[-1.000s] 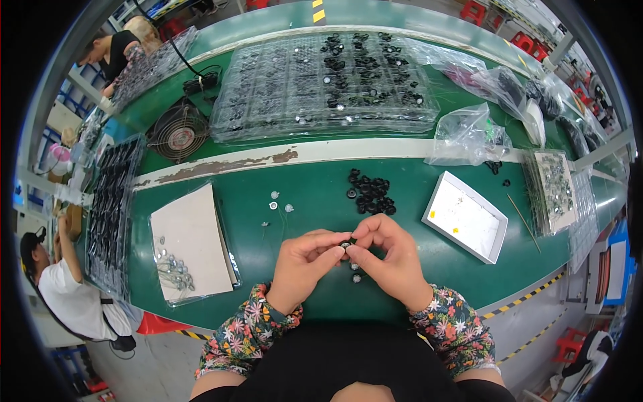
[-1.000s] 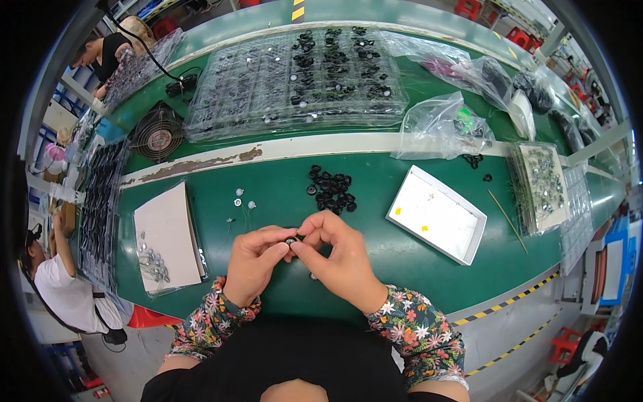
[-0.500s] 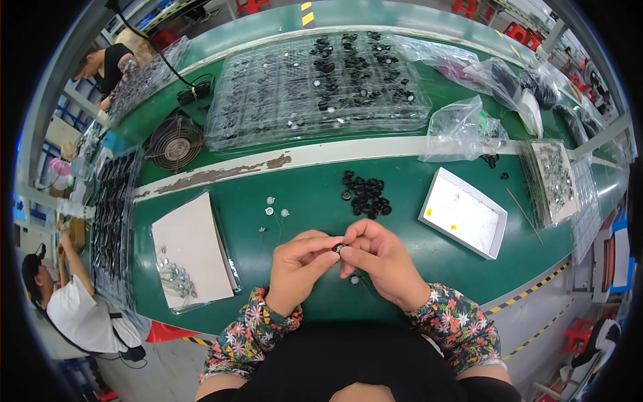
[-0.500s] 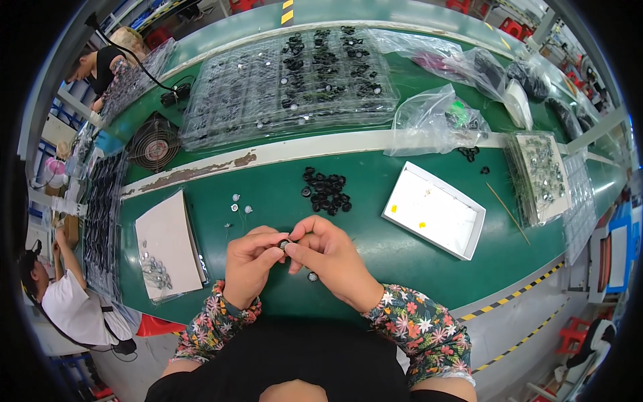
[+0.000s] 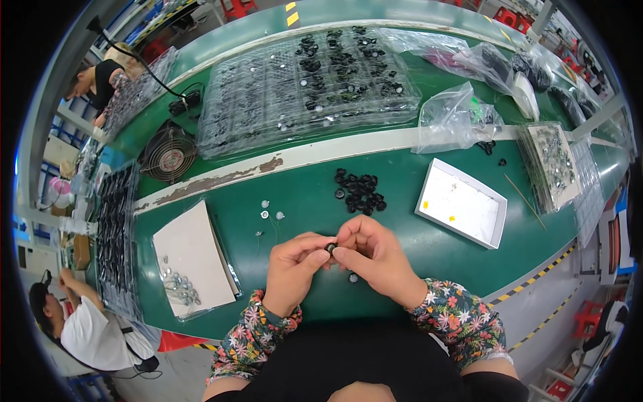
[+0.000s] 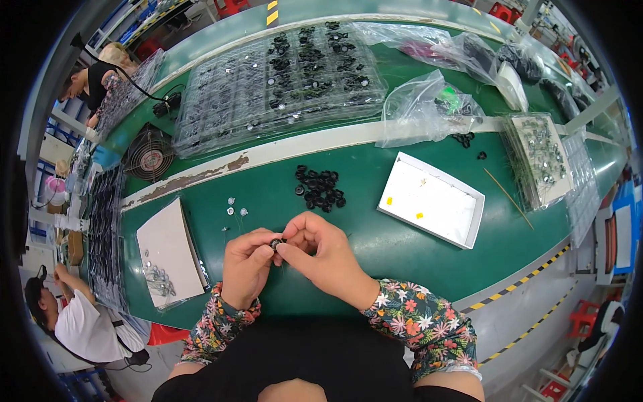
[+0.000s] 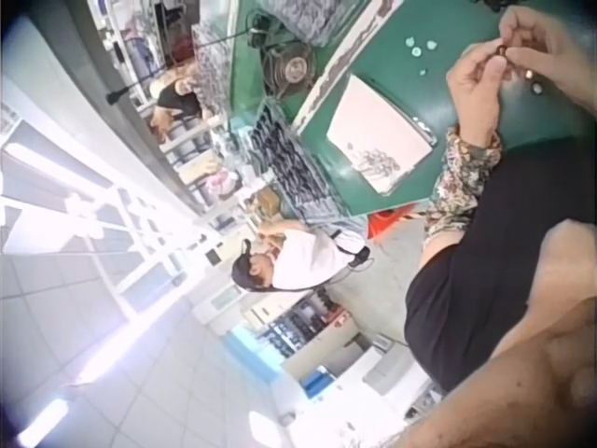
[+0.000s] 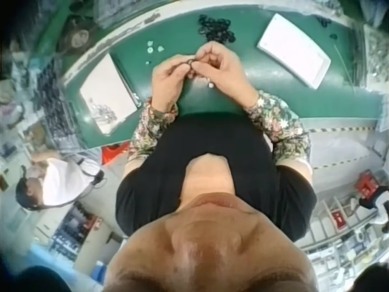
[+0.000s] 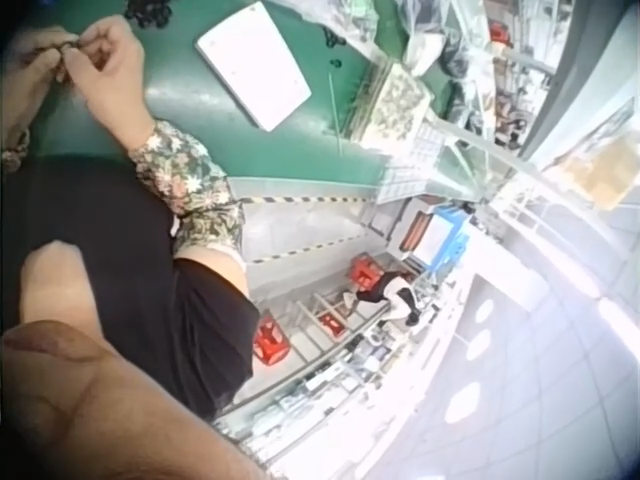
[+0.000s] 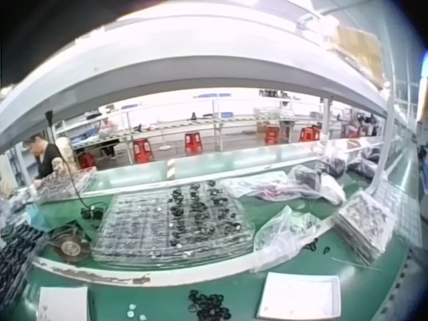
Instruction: The person assembles small electronic components by picking up circular metal pieces and inserting them into black rubber rings by hand, placing the assembled parts on the table.
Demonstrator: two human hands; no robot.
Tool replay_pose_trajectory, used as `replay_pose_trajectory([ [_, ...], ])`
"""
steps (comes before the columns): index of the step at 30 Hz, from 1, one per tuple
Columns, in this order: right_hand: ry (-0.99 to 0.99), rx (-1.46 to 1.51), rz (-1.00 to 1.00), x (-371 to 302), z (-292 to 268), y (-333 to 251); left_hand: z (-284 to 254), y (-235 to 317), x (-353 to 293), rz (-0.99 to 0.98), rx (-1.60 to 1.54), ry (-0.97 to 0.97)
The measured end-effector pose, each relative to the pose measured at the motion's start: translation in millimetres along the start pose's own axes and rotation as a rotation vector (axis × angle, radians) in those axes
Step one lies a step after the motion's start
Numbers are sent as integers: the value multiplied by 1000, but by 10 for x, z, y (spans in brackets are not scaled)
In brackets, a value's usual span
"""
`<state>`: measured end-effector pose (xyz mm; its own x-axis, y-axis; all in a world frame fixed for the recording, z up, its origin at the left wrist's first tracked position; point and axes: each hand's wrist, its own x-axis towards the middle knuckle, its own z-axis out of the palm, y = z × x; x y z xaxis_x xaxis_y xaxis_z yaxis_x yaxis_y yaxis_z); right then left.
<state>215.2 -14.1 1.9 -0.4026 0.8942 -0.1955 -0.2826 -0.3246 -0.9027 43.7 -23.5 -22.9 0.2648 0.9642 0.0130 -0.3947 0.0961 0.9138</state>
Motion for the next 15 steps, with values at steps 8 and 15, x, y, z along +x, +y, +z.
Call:
replay_pose_trajectory([
  [8,33,-209,-106,-2,-25,-15,13,22,11,-57,-39,-24],
  [15,20,-231,-76,-16,-26,-93,11,4,9,-47,-26,-33],
])
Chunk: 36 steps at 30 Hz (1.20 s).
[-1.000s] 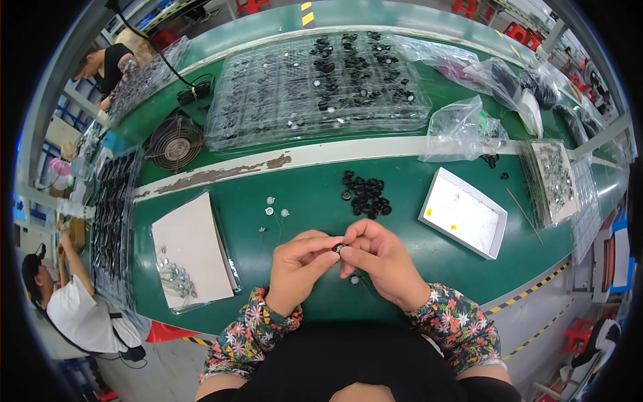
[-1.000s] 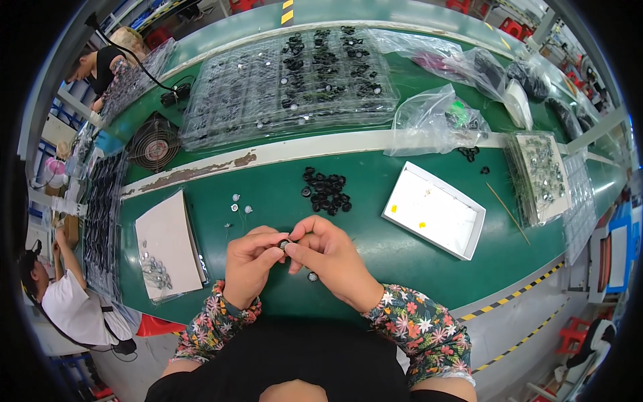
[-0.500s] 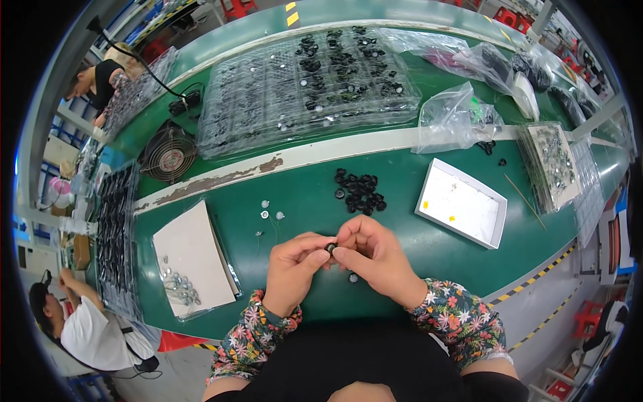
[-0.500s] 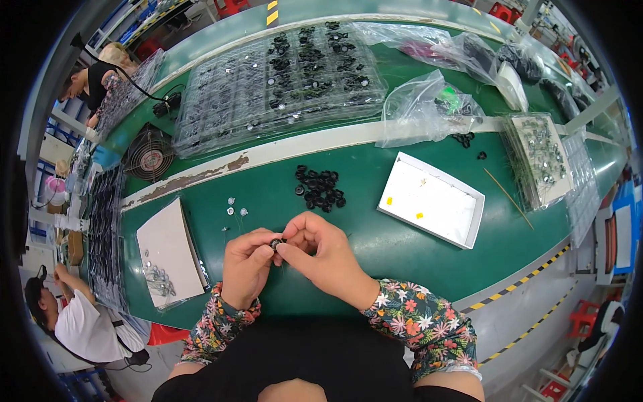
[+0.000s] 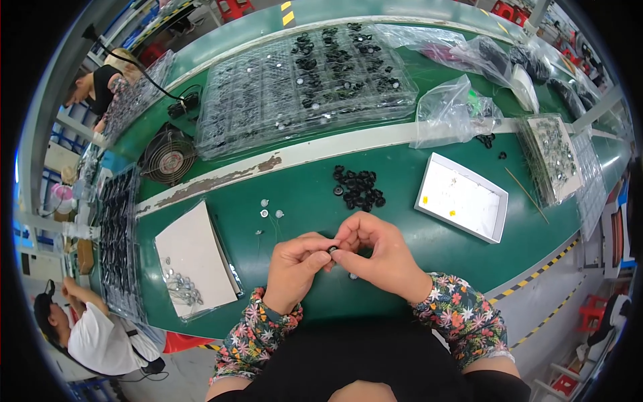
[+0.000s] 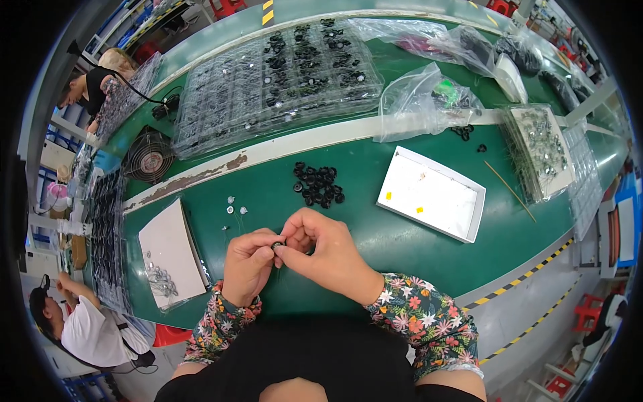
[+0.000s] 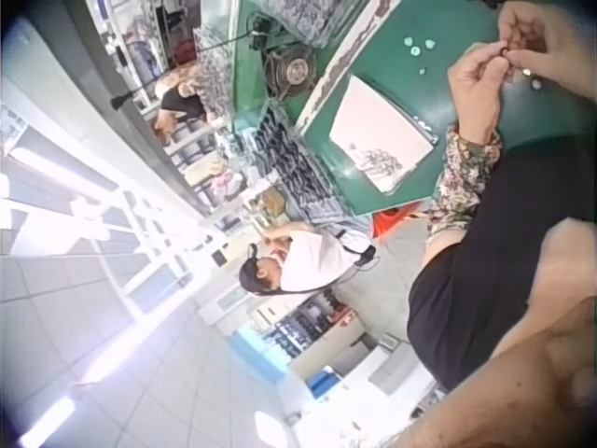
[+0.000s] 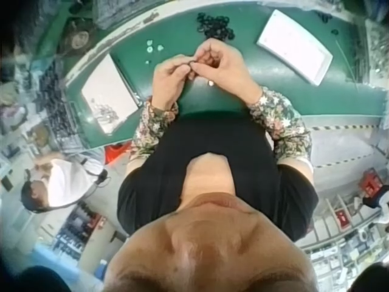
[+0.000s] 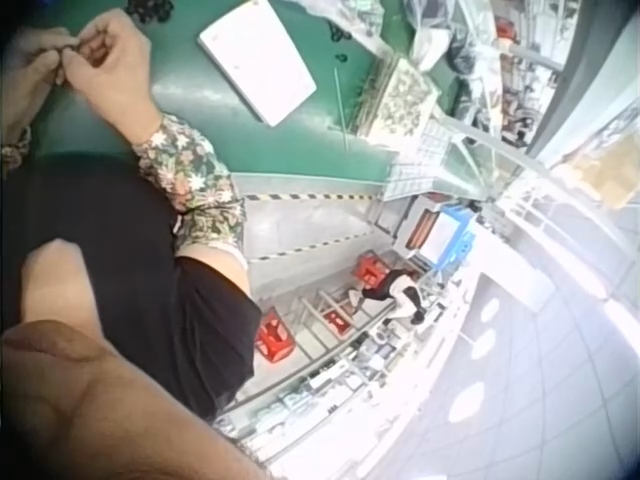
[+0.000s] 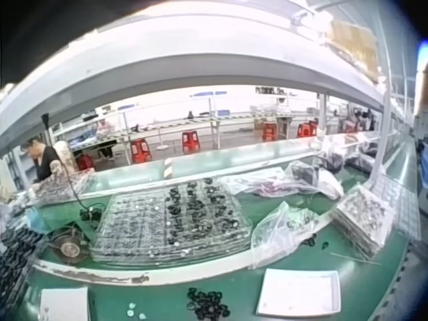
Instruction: The person assembles small electronic components by picking up circular metal pieces and inserting them into black rubber rings by hand, placing the assembled parts on the table.
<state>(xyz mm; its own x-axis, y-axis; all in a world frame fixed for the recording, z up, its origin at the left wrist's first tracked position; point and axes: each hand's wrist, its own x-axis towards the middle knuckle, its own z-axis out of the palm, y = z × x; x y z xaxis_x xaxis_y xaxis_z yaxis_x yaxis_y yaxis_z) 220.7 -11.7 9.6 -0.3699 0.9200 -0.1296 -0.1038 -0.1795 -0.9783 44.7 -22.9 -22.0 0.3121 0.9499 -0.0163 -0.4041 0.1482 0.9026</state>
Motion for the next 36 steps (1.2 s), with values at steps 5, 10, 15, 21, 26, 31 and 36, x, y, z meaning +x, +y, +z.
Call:
replay_pose_trajectory([
  [5,43,-147,-141,-12,4,6,-20,15,-2,-18,14,-31],
  [10,96,-254,-243,-25,19,-18,-14,58,4,-47,132,-42],
  [15,109,-315,-278,-26,25,-13,-24,49,-12,-2,234,-29],
  [21,98,-318,-251,-11,-1,-4,-37,79,-1,17,288,-84],
  [26,11,-222,-49,-23,-30,-4,-21,83,-10,16,275,-77],
  [31,-40,-51,36,12,-33,16,-52,34,-2,-15,174,-59],
  [36,-102,193,104,37,-76,43,-11,43,17,-100,-126,-59],
])
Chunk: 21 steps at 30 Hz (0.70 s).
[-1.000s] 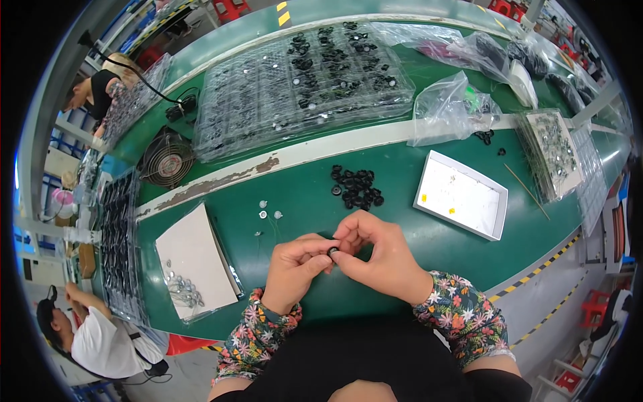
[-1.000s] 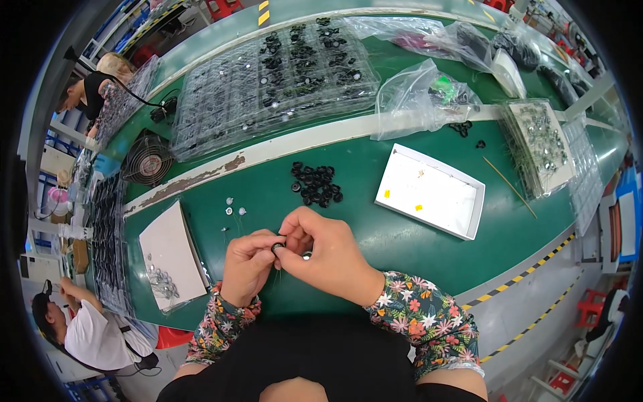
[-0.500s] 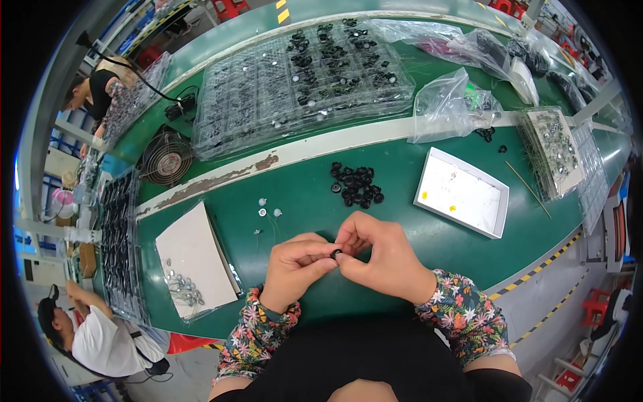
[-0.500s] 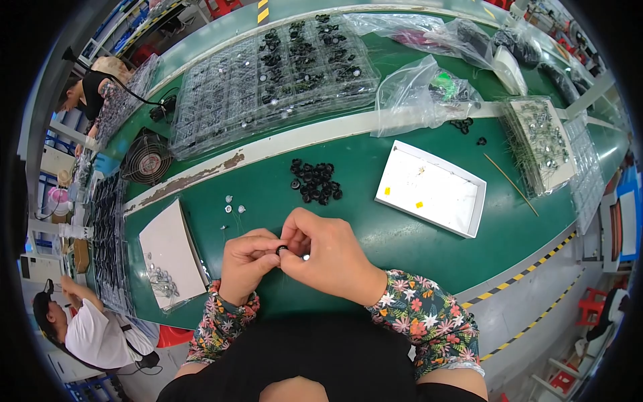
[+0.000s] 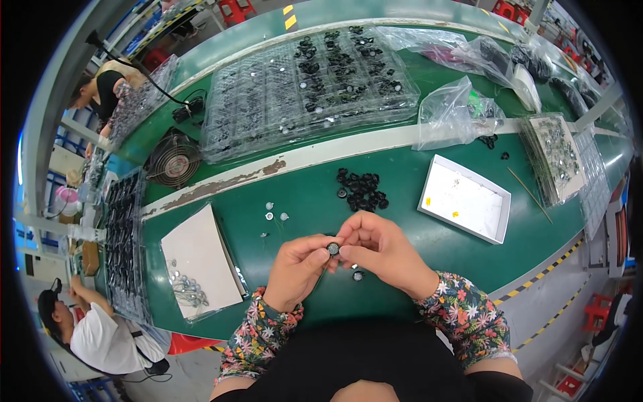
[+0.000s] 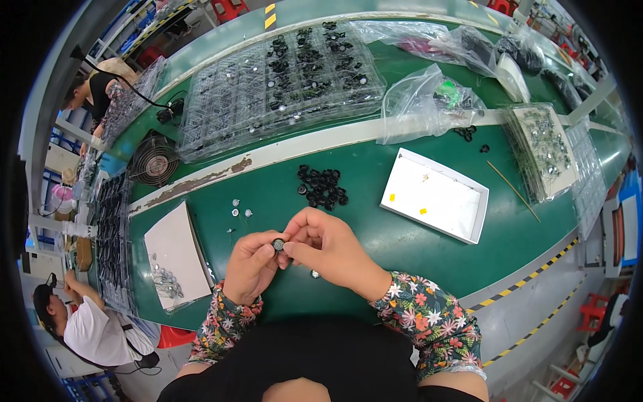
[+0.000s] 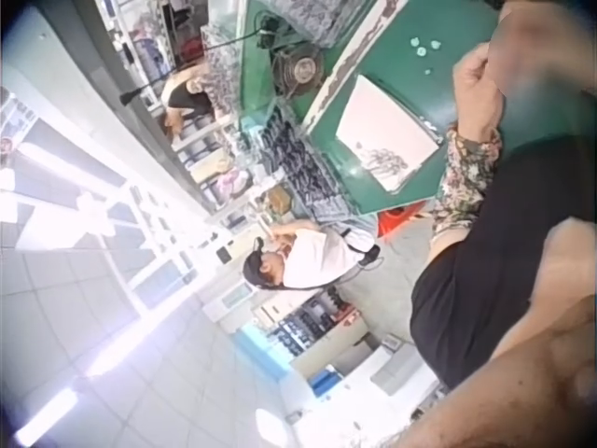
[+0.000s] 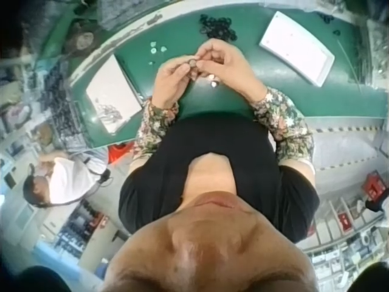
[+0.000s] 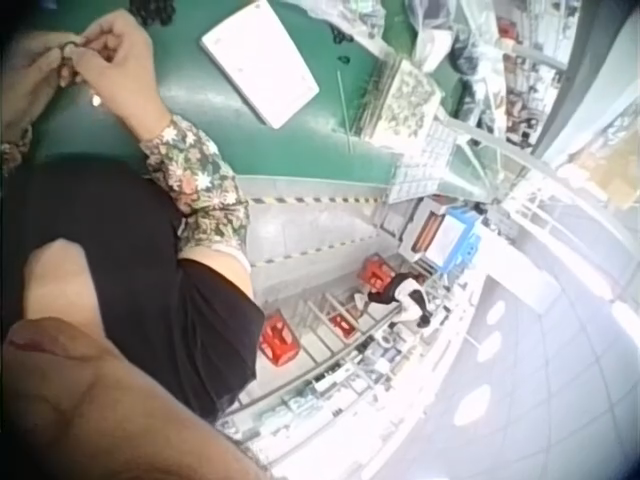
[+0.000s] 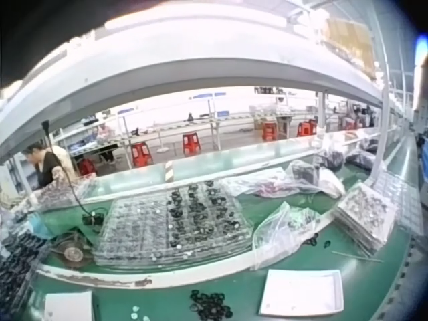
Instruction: The person assembles small electronic components by picking up circular metal pieces and inserting them into black rubber rings by hand, placing the assembled parts on the table.
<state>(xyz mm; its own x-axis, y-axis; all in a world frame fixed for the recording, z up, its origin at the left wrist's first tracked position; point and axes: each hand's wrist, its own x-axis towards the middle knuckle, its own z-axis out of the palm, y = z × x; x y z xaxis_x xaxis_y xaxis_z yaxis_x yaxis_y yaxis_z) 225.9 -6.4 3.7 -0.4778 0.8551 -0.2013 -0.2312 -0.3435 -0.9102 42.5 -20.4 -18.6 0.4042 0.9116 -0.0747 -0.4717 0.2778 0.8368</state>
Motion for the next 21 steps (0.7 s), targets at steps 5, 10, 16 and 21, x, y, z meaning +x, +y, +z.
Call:
replay_pose_trajectory([
  [5,12,-8,-18,-15,40,-14,16,23,-17,-41,-52,17],
  [10,24,-33,-16,-12,51,-18,4,9,-14,-51,-78,21],
  [16,31,-59,-29,-13,61,-22,10,11,-6,-45,-49,29],
  [21,42,-76,-49,-15,78,1,9,2,1,5,6,7],
])
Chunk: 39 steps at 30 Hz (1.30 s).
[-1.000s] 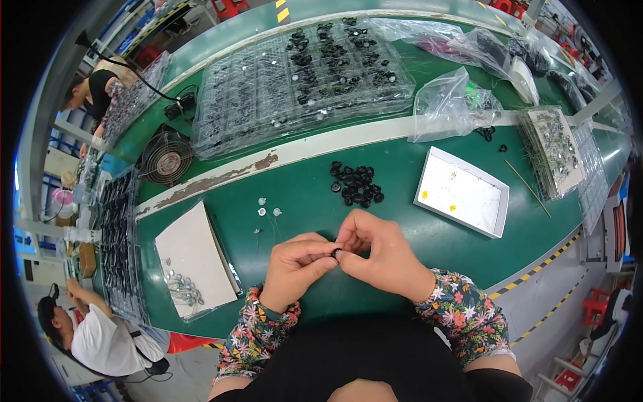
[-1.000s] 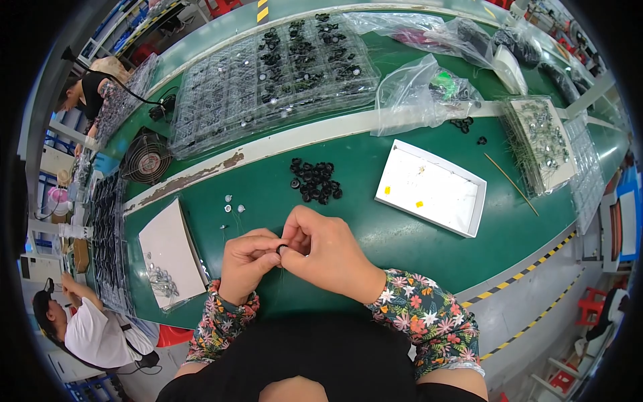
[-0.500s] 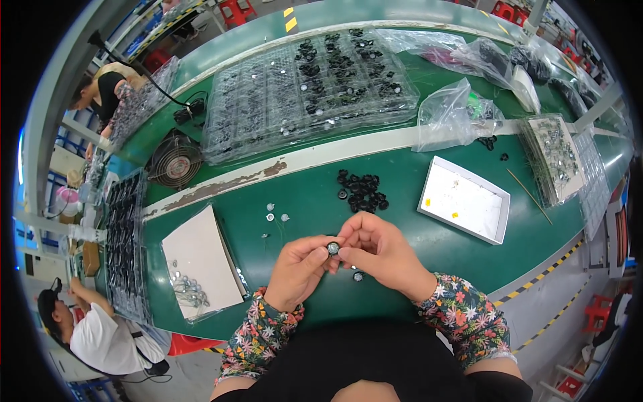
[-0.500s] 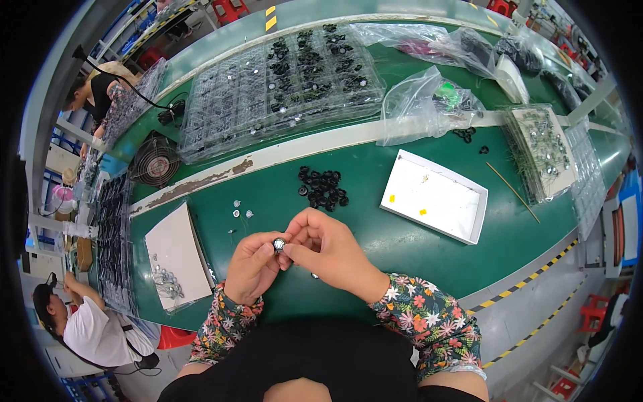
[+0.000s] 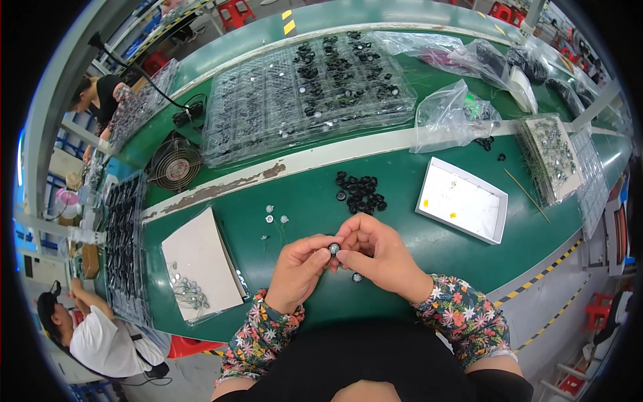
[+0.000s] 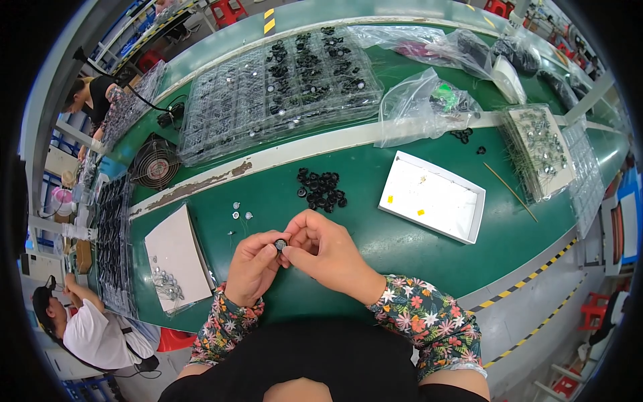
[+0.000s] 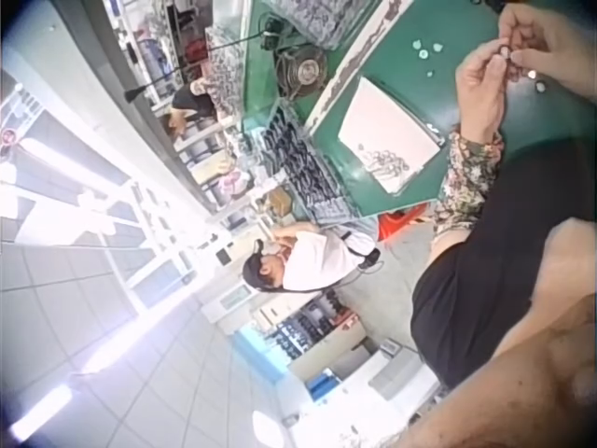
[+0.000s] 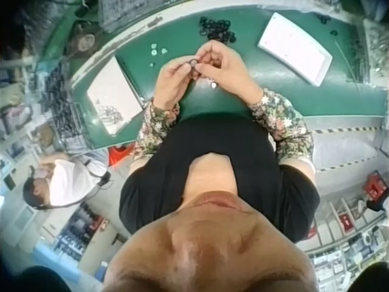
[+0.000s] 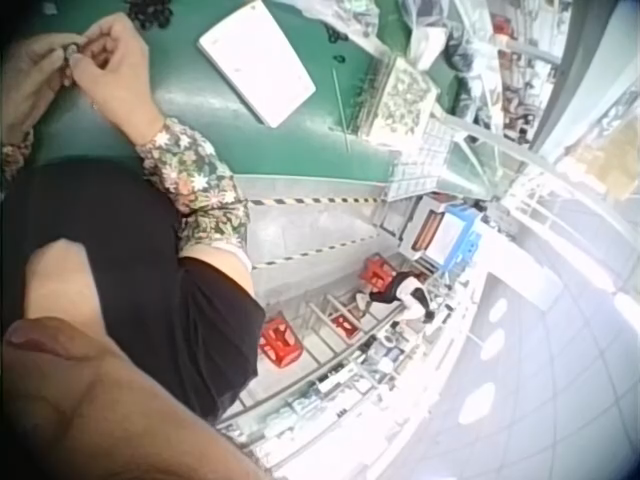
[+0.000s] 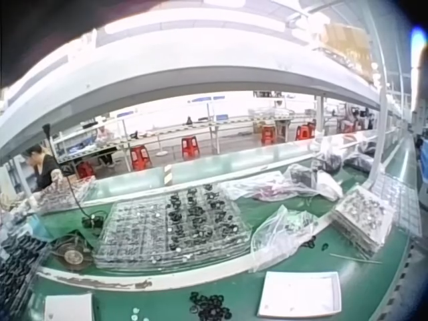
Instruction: The person assembles small electronic components by picking up circular metal pieces and inserting them into black rubber rings by hand, placing the assembled parts on the table.
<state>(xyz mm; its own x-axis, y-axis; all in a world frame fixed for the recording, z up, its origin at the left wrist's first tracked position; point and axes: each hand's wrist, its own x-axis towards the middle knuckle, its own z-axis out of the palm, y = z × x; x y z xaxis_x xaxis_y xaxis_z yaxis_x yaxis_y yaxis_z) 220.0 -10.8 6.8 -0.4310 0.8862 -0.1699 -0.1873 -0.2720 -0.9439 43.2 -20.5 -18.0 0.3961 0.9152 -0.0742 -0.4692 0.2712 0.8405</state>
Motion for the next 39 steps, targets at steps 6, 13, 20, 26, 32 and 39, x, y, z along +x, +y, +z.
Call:
replay_pose_trajectory([
  [6,15,1,5,5,2,-6,1,-26,-12,-4,-18,30],
  [13,24,4,39,34,-23,52,5,-30,-19,-49,-49,84],
  [20,21,30,63,34,-15,43,-6,-34,-22,-16,-34,76],
  [26,31,58,50,25,-35,63,52,-5,-5,9,104,74],
  [32,-9,111,41,51,-32,114,-16,-30,-19,97,193,44],
  [39,-18,100,-33,32,-45,166,20,-27,-20,228,411,36],
])
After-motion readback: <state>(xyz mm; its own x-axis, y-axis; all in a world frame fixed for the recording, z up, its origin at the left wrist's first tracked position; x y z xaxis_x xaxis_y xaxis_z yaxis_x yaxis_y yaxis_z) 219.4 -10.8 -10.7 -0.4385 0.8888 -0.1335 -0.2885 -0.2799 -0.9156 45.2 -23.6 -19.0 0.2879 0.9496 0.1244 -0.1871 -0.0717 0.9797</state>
